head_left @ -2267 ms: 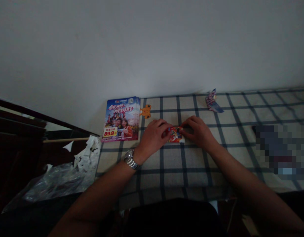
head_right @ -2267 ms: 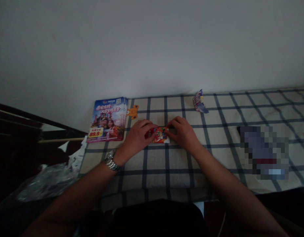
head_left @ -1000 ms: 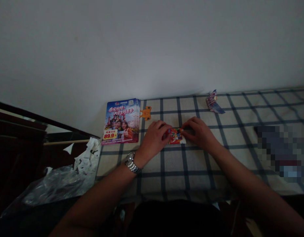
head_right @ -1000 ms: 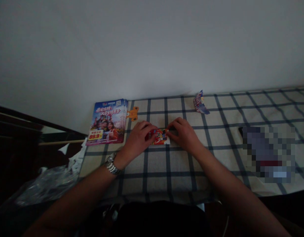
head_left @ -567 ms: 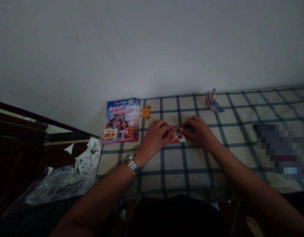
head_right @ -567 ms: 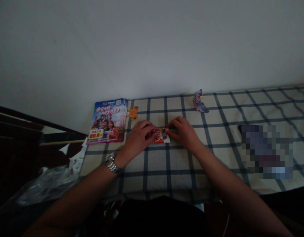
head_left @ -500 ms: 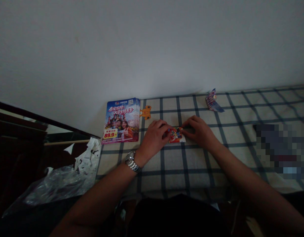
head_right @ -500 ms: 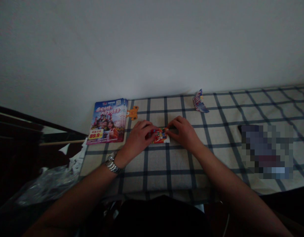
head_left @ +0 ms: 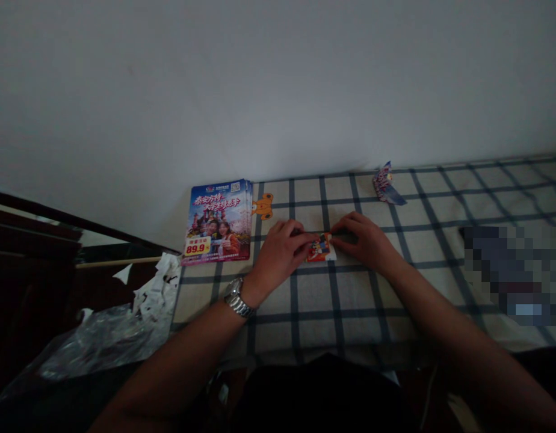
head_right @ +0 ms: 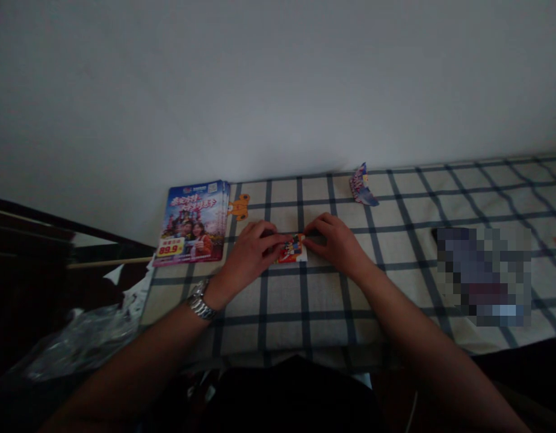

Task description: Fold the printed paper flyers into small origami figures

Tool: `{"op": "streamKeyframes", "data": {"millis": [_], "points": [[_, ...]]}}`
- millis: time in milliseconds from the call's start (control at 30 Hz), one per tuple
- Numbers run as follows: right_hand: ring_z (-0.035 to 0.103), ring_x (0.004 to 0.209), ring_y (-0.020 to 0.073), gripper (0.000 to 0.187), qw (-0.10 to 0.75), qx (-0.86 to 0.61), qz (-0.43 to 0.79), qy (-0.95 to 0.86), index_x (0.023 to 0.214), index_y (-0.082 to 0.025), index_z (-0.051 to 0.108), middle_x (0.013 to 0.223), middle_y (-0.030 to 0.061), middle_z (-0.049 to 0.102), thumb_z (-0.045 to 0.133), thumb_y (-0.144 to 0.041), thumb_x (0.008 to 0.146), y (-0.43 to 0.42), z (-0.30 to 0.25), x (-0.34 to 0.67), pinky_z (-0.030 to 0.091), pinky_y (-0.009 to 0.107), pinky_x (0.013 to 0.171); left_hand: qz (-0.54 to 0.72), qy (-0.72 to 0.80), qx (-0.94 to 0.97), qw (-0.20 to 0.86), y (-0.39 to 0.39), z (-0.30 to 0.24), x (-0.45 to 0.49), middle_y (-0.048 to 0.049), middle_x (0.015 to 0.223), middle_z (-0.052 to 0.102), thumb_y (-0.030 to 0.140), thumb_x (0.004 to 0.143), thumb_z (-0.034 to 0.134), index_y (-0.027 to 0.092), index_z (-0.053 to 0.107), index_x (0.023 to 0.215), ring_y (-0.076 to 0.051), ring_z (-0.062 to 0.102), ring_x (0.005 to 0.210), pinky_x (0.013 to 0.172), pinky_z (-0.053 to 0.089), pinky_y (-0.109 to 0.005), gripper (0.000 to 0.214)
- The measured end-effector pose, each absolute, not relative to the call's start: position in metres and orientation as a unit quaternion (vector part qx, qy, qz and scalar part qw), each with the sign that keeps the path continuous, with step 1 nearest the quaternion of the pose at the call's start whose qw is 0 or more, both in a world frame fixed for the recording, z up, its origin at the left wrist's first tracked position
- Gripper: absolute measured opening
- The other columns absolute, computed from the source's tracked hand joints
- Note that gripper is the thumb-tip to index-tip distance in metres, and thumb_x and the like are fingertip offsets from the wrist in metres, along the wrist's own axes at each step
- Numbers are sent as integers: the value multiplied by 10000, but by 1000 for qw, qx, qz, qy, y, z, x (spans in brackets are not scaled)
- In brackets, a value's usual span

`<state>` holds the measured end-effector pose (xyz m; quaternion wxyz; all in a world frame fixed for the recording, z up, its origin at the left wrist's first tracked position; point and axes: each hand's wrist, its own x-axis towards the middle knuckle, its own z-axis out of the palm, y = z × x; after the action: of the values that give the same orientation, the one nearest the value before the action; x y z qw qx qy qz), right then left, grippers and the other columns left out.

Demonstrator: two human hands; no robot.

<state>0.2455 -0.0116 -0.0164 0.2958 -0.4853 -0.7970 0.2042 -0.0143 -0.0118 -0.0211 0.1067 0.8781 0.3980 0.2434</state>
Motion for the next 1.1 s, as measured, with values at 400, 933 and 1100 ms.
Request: {"op": "streamKeyframes", "data": {"millis": [400,933,1100], "points": [[665,926,239,115,296,-501,215,-784,1017,-236,709,1011,66,671,730,-298,923,-12,-14,245,554,397,844,240,399,879,107,-11,-20,-15,-57,1134,595,277,1008,657,307,735,1252,-232,547,1056,949,508,-416,258],[668,920,238,68,286,-486,200,-801,946,-233,753,984,66,659,732,-297,941,-10,-19,246,550,394,824,241,405,875,111,-12,-21,-14,-50,1133,601,279,995,683,323,737,1254,-231,548,1059,957,510,-420,268],[668,910,245,101,292,-485,182,-804,889,-235,754,990,72,665,727,-313,945,-9,-24,247,556,413,822,235,404,877,106,-12,-20,-13,-55,1139,605,282,1003,672,316,740,1239,-233,548,1057,941,510,-420,249]]}}
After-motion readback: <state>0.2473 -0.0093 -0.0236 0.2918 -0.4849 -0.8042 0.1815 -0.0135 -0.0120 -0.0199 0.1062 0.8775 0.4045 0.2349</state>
